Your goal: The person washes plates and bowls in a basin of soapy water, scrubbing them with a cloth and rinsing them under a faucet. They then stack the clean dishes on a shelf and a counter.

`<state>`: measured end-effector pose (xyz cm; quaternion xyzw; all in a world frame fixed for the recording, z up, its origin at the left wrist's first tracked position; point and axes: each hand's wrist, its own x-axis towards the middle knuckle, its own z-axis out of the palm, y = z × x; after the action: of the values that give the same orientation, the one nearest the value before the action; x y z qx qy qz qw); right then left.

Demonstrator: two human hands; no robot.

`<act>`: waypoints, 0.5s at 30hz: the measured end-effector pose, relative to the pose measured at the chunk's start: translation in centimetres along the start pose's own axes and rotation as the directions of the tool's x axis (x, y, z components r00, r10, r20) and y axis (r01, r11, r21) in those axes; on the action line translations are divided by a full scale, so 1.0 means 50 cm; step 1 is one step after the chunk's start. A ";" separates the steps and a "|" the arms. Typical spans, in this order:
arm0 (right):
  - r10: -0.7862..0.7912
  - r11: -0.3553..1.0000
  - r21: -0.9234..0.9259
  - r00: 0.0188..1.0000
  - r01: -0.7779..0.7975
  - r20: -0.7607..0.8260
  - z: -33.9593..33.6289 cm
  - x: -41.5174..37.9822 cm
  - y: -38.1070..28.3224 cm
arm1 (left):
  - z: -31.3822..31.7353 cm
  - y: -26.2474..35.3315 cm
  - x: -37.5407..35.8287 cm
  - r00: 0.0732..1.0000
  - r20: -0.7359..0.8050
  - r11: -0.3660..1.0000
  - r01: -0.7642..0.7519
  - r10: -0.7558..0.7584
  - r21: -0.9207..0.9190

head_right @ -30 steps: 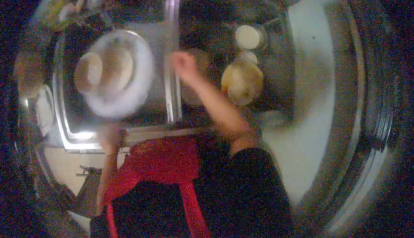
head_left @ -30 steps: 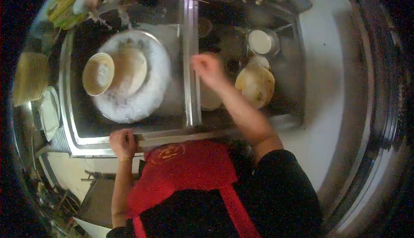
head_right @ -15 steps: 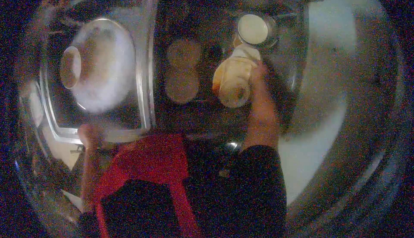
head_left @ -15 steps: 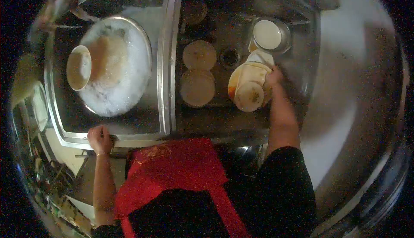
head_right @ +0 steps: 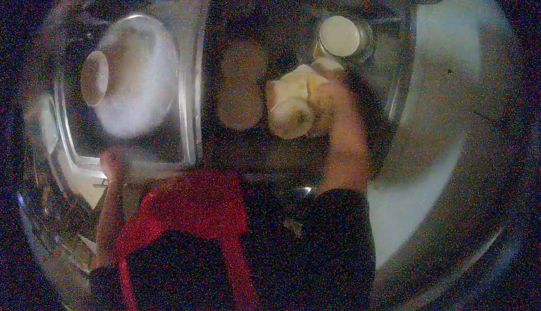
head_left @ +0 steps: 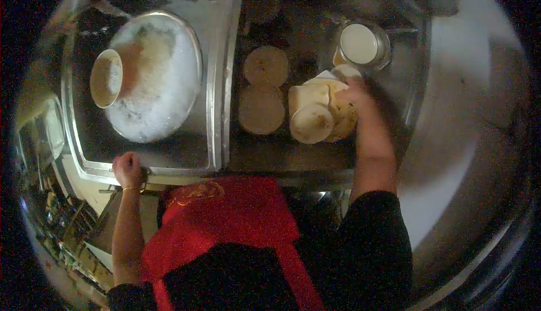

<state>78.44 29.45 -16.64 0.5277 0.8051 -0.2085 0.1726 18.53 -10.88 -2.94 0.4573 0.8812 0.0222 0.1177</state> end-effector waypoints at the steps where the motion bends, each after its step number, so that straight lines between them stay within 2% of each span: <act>1: -0.006 1.000 -0.003 1.000 0.006 -0.008 -0.017 -0.005 -0.042 | 0.000 -0.006 -0.003 0.999 0.032 0.999 0.017 -0.016 -0.031; 3: 0.144 0.945 -0.313 0.981 -0.099 0.126 -0.056 -0.024 -0.126 | 0.005 -0.014 -0.008 1.000 0.009 0.994 0.018 -0.017 -0.105; 4: 0.138 0.942 -0.322 0.984 -0.094 0.116 -0.077 -0.030 -0.148 | 0.006 -0.013 -0.008 1.000 -0.008 0.984 0.016 -0.017 -0.177; 6: 0.126 0.991 -0.073 0.937 -0.109 0.325 -0.113 -0.052 -0.185 | -0.006 0.006 -0.013 0.998 -0.059 0.989 -0.018 0.009 -0.146; 9: 0.048 0.996 -0.090 0.947 -0.020 0.319 -0.144 -0.104 -0.227 | -0.018 0.020 -0.018 0.993 -0.110 0.995 -0.047 0.038 -0.084; 11: 0.102 0.989 -0.130 0.967 -0.073 0.233 -0.183 -0.171 -0.275 | -0.025 0.018 -0.025 0.992 -0.117 0.997 -0.049 0.041 -0.067; 13: 0.148 0.978 -0.165 0.979 -0.124 0.140 -0.218 -0.230 -0.293 | -0.033 0.014 -0.033 0.984 -0.117 0.985 -0.144 0.132 -0.099; 14: 0.221 0.974 -0.058 0.974 -0.219 0.040 -0.241 -0.260 -0.273 | -0.039 0.012 -0.038 0.983 -0.133 0.984 -0.143 0.129 -0.108; 15: 0.302 0.952 0.060 0.952 -0.299 -0.046 -0.260 -0.286 -0.247 | -0.043 0.009 -0.041 0.975 -0.111 0.975 -0.202 0.192 -0.089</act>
<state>71.80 20.68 3.49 0.6539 0.7141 -0.1861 0.1665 19.53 -12.14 -0.41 0.5343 0.8341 0.1009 0.0925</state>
